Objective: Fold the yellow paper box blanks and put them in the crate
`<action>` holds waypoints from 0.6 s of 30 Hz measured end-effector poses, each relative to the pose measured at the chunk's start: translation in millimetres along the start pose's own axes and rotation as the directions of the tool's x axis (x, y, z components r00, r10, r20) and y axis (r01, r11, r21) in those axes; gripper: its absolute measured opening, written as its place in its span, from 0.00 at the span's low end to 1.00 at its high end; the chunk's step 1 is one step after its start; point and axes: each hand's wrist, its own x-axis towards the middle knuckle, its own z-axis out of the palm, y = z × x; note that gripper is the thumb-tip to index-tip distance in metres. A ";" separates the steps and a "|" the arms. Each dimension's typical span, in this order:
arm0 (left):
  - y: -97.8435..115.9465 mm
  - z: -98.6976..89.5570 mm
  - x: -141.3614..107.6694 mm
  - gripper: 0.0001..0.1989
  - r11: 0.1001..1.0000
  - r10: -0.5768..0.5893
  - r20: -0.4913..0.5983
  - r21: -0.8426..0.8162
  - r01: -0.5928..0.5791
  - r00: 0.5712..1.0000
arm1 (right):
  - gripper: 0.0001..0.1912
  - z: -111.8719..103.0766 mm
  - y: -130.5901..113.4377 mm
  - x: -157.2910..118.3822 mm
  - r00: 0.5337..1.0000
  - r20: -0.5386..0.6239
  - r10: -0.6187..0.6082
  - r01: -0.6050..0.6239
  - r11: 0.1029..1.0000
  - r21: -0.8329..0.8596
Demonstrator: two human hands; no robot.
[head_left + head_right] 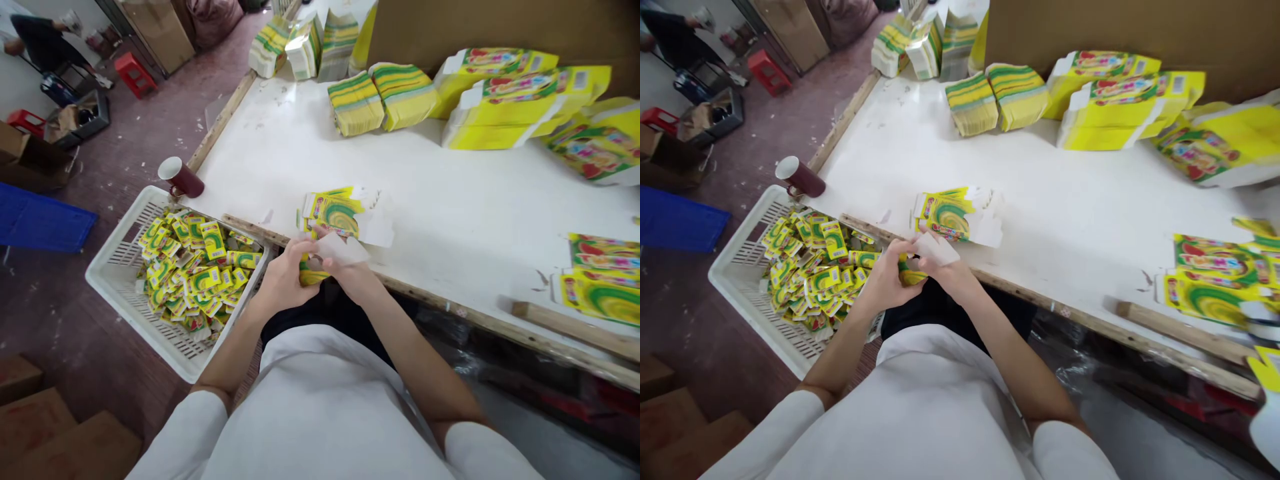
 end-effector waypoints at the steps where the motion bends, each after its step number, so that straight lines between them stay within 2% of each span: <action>1: -1.0 -1.2 0.5 0.32 0.999 -0.028 0.019 -0.020 0.028 0.999 | 0.45 0.5 1.1 -2.7 0.997 0.006 -0.077 0.077 0.994 -0.078; 3: -3.1 -2.7 2.4 0.38 0.994 -0.052 0.053 -0.098 0.057 0.997 | 0.41 3.2 1.5 -8.3 0.977 0.077 -0.200 0.214 0.935 -0.284; 5: -5.5 -2.0 4.8 0.43 0.982 -0.056 0.052 -0.176 0.064 0.997 | 0.28 5.8 0.8 -11.4 0.958 0.108 -0.266 0.284 0.827 -0.484; 7: -8.8 0.5 6.5 0.46 0.978 -0.116 -0.068 -0.181 0.102 0.991 | 0.20 5.2 1.1 -10.5 0.936 0.020 -0.350 0.293 0.748 -0.596; 8: -11.0 2.2 6.8 0.47 0.973 -0.178 -0.160 -0.174 0.149 0.971 | 0.18 3.5 1.8 -8.8 0.917 -0.053 -0.396 0.282 0.736 -0.616; 10: -16.0 5.5 6.2 0.44 0.931 -0.336 -0.289 -0.244 0.271 0.896 | 0.17 -1.9 4.1 -4.4 0.867 -0.208 -0.454 0.243 0.747 -0.619; 12: -20.9 8.1 4.6 0.35 0.813 -0.499 -0.242 -0.462 0.354 0.832 | 0.18 -7.5 6.1 -0.4 0.852 -0.255 -0.457 0.218 0.752 -0.622; 14: -24.1 9.2 3.3 0.27 0.643 -0.595 -0.141 -0.674 0.364 0.791 | 0.21 -11.6 6.3 1.8 0.893 -0.159 -0.422 0.221 0.716 -0.662; 15: -24.7 9.1 3.1 0.25 0.582 -0.619 -0.124 -0.736 0.346 0.776 | 0.21 -13.1 5.6 2.2 0.913 -0.089 -0.397 0.232 0.688 -0.688; 16: -24.7 8.6 3.3 0.25 0.550 -0.634 -0.131 -0.769 0.326 0.762 | 0.19 -14.6 4.2 2.3 0.926 -0.030 -0.375 0.244 0.660 -0.711; 18: -23.2 6.6 4.6 0.24 0.552 -0.643 -0.170 -0.779 0.297 0.747 | 0.15 -18.5 -0.2 2.0 0.936 0.036 -0.350 0.260 0.621 -0.740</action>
